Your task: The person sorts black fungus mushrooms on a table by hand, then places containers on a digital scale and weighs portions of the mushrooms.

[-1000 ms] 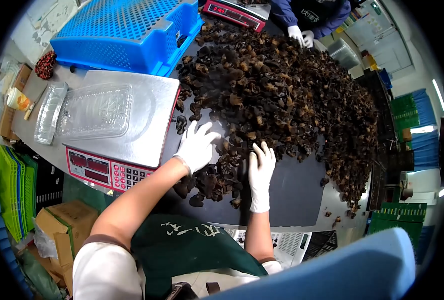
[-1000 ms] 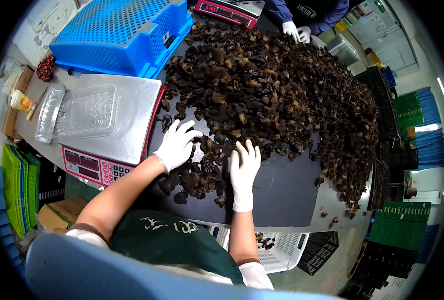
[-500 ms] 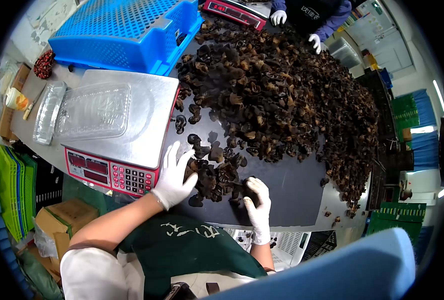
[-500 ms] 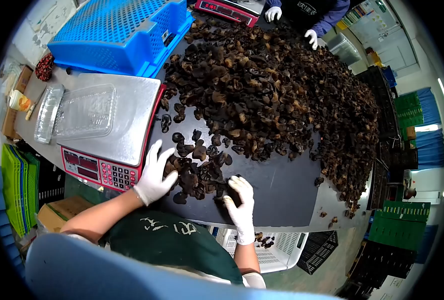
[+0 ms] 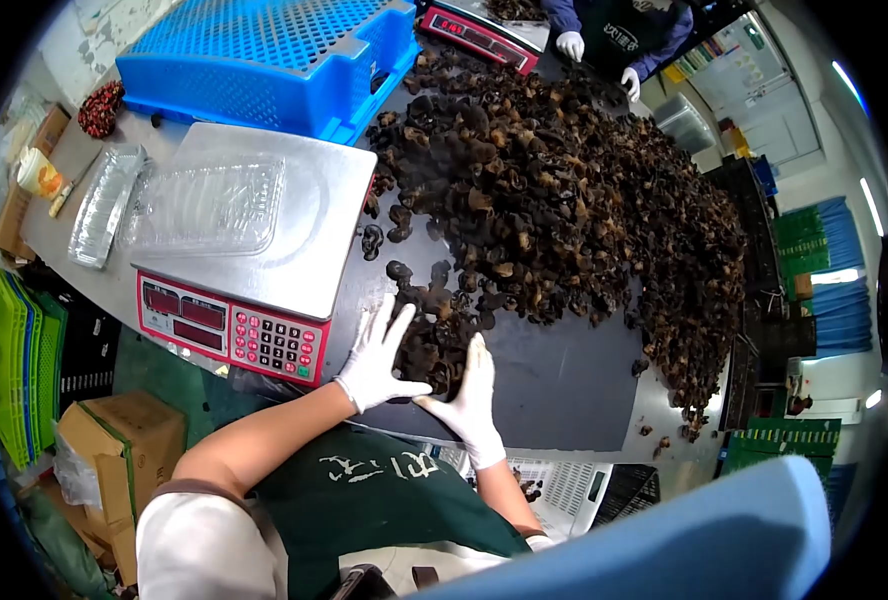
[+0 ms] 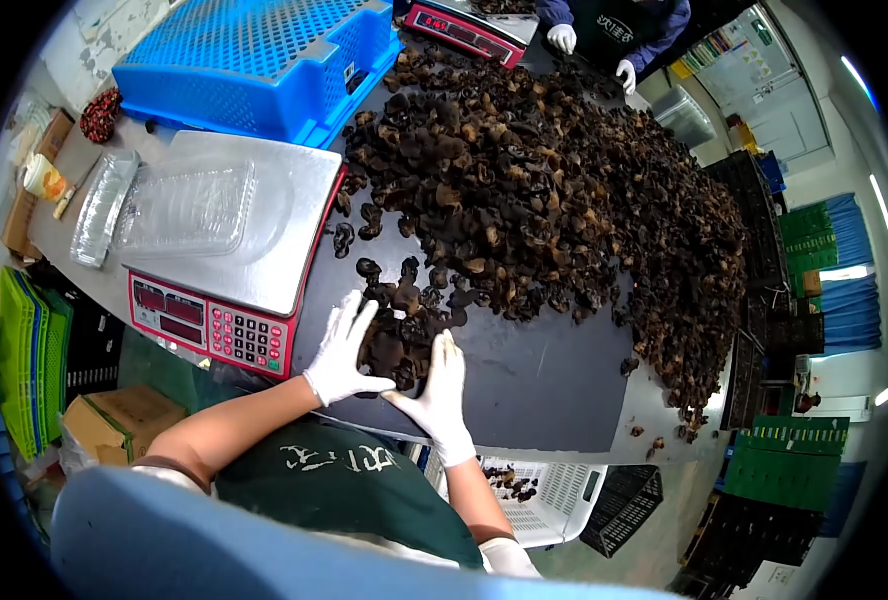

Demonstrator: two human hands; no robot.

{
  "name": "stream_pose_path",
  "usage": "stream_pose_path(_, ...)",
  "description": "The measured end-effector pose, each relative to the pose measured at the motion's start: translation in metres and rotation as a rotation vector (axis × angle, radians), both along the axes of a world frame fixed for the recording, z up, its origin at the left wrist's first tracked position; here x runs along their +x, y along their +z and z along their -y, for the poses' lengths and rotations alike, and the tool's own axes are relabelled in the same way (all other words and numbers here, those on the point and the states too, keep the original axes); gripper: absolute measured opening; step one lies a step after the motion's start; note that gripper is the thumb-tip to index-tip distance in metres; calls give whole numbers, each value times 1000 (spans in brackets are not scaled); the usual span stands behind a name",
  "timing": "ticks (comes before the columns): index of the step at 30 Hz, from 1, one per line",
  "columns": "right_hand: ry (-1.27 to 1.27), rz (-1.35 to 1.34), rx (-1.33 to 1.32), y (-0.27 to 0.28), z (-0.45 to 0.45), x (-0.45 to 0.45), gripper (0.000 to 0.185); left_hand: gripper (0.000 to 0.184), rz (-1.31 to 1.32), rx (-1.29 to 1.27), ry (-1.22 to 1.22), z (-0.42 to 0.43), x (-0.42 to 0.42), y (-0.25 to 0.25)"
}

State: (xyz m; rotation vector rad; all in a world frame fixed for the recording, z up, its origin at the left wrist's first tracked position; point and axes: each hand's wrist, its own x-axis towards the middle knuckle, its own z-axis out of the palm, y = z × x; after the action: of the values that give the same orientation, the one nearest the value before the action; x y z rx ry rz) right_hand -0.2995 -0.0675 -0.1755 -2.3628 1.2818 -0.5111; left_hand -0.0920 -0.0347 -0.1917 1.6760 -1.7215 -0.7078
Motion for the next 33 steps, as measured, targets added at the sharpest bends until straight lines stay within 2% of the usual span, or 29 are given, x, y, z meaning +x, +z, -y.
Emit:
stream_pose_path(3, 69, 182, -198, -14, 14, 31, 98, 102, -241, -132, -59, 10, -21, -7)
stream_pose_path(6, 53, 305, -233, -23, 22, 34, 85, 80, -379, -137, 70, 16, -33, -1)
stream_pose_path(9, 67, 440, -234, -16, 25, 40, 83, 74, -425, -185, 144, 21, -37, 9)
stream_pose_path(13, 47, 570, -313, 12, 33, 59, 68, 63, -497, -331, 173, 31, -24, 50)
stream_pose_path(18, 233, 604, -400, 78, 61, 107, 62, 60, -454, -487, 266, 38, 21, 109)
stream_pose_path(24, 516, 629, -368, 140, 84, 245, 63, 54, -558, -633, 491, 29, 136, 167)
stream_pose_path(26, 562, 657, -296, 147, 77, 295, 65, 51, -515, -687, 593, 27, 179, 160)
stream_pose_path(28, 576, 546, -271, 155, 70, 337, 62, 49, -423, -664, 626, 18, 224, 153)
stream_pose_path(30, 609, 524, -55, 150, 65, 367, 60, 48, -399, -562, 619, 7, 262, 146)
stream_pose_path(32, 653, 533, -75, 129, 70, 389, 60, 51, -393, -491, 594, 5, 290, 132)
stream_pose_path(33, 639, 436, -54, 127, 71, 392, 61, 59, -374, -423, 557, 4, 302, 129)
